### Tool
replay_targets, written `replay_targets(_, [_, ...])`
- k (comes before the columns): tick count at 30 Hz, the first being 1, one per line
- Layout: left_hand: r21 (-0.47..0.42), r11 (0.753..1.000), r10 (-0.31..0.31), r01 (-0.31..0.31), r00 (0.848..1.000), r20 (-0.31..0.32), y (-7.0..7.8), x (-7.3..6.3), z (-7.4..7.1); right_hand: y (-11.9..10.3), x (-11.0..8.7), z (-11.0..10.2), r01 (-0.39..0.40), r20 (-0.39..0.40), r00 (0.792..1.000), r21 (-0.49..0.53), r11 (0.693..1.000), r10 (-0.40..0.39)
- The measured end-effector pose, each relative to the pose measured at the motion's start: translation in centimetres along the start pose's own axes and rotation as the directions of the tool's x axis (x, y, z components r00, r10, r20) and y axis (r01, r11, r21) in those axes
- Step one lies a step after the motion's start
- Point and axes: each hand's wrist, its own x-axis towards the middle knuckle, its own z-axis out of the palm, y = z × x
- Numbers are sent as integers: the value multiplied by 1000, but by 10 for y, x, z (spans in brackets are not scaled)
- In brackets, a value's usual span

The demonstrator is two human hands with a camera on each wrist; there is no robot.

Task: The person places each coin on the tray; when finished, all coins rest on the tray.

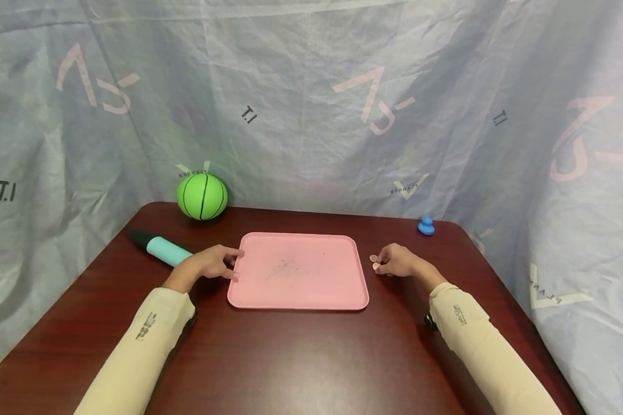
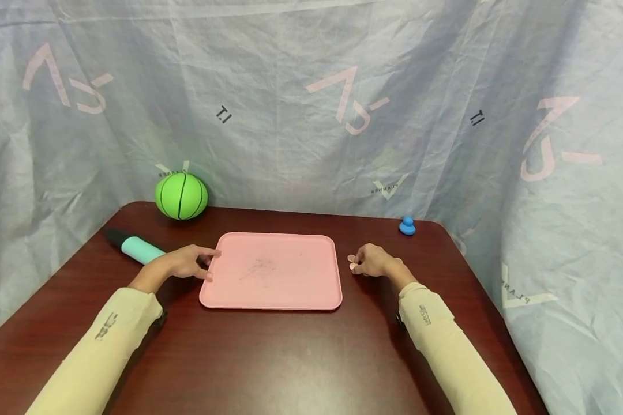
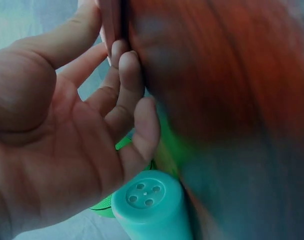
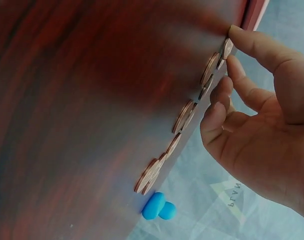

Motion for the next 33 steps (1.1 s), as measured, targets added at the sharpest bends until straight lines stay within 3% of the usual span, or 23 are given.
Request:
replay_targets(6, [9,1000,-6,6,1000,7,1,-1,1,0,2,3,31,-26,999,-1,1000,-31])
replay_targets(15, [45,999,-27,25,999,43,2,2,0,2,3,5,83,-19,996,-81,993,-85])
replay_targets(27, [27,999,-20,19,999,39,3,0,0,5,1,5,114,-24,993,-35,993,-115])
replay_targets(33, [12,999,-33,33,998,44,2,-1,0,5,1,4,96,-22,995,71,993,-94])
